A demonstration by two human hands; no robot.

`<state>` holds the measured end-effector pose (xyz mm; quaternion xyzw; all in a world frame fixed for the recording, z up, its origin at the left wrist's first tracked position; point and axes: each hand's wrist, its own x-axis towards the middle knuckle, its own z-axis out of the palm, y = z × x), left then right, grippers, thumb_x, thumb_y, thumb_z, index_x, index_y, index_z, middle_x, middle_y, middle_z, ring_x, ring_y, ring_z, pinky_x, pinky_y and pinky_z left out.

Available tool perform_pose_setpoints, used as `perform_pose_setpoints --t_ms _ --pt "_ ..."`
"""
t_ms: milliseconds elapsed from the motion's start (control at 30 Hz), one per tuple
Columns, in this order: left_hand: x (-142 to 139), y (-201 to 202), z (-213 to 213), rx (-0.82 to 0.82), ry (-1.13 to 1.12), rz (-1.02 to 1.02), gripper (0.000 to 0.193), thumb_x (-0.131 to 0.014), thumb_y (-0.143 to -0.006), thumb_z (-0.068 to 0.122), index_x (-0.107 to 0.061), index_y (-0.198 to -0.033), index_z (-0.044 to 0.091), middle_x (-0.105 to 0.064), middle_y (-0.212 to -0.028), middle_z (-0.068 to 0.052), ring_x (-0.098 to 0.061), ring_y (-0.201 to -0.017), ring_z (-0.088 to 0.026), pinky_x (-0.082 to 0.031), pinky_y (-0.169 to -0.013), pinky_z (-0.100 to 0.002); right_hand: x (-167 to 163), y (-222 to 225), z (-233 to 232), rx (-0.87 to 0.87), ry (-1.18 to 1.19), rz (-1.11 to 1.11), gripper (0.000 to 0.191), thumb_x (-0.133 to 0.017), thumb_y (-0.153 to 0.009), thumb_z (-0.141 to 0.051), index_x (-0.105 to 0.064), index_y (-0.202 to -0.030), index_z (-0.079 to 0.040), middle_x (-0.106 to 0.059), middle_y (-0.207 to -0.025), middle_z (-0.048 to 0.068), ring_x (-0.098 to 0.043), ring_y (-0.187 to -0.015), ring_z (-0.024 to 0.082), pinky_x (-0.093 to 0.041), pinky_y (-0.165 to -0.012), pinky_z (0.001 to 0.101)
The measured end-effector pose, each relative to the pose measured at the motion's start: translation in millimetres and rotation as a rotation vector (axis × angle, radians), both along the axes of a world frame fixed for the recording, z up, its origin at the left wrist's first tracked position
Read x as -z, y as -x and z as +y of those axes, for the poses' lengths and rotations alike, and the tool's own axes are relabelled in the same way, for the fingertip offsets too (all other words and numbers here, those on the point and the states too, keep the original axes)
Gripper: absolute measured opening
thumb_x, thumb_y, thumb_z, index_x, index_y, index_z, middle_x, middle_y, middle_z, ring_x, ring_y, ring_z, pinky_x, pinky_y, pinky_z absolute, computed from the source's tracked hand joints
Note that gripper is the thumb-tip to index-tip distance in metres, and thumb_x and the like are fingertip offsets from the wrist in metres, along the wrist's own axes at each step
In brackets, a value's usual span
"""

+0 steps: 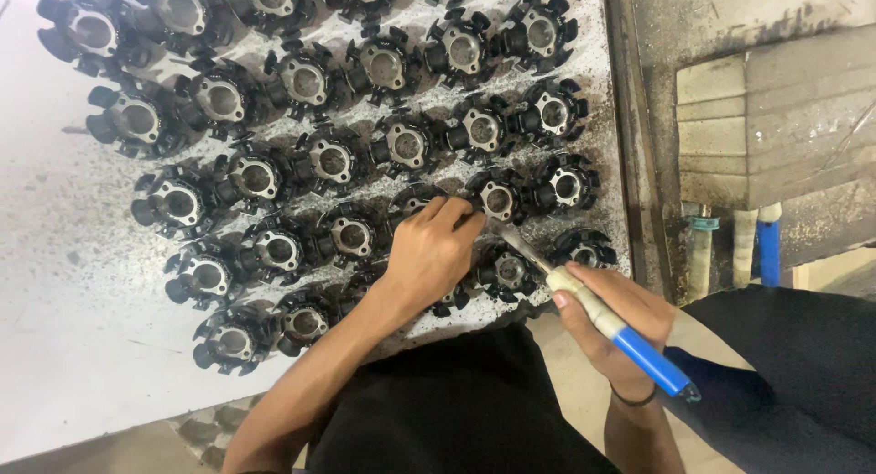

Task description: The person uses a soldering iron to solder each black rotor-like component arranged in rows on a workbench, working through them one at a time and moving finished pieces aside while continuing along the rows.

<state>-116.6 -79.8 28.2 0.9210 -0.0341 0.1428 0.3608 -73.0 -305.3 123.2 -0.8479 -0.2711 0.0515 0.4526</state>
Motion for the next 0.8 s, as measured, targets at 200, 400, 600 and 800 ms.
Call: perform_pose_setpoints --t_ms 200,400,600,800 --pt "3 -1 -1 0.038 0.043 0.010 0.033 -0.070 -0.076 0.000 -0.070 -0.108 0.002 -0.066 -0.102 -0.011 -0.067 -0.093 -0.030 -0.058 -0.070 -0.040 -27 -1 22 -0.043 0.159 -0.097 0.027 -0.082 -0.081 -0.006 -0.073 -0.103 0.006 -0.076 -0.091 0.016 -0.076 -0.078 0.022 -0.059 -0.068 0.0276" --pt "-52 9 12 -0.036 0.080 0.053 0.023 -0.071 -0.085 -0.001 -0.071 -0.108 0.001 -0.067 -0.090 -0.014 -0.068 -0.079 -0.034 -0.055 -0.064 -0.043 -18 -2 -2 0.075 0.014 0.011 0.030 -0.081 -0.085 -0.008 -0.074 -0.112 0.004 -0.077 -0.099 0.017 -0.077 -0.084 0.020 -0.058 -0.071 0.0255" --pt "-103 54 29 -0.078 0.000 -0.244 0.023 -0.071 -0.093 -0.003 -0.067 -0.115 0.000 -0.069 -0.095 -0.011 -0.066 -0.078 -0.026 -0.055 -0.066 -0.038 20 46 -38 0.359 -0.157 0.221 0.023 -0.072 -0.094 -0.005 -0.072 -0.113 0.007 -0.075 -0.098 0.017 -0.072 -0.082 0.020 -0.055 -0.076 0.0245" --pt "-44 50 -20 0.025 -0.022 -0.003 0.039 -0.066 -0.075 -0.006 -0.075 -0.111 0.005 -0.064 -0.101 -0.009 -0.067 -0.083 -0.027 -0.056 -0.066 -0.038 33 83 -69 0.272 -0.105 0.115 0.030 -0.072 -0.081 -0.004 -0.072 -0.108 0.007 -0.075 -0.096 0.017 -0.074 -0.080 0.022 -0.055 -0.073 0.0268"
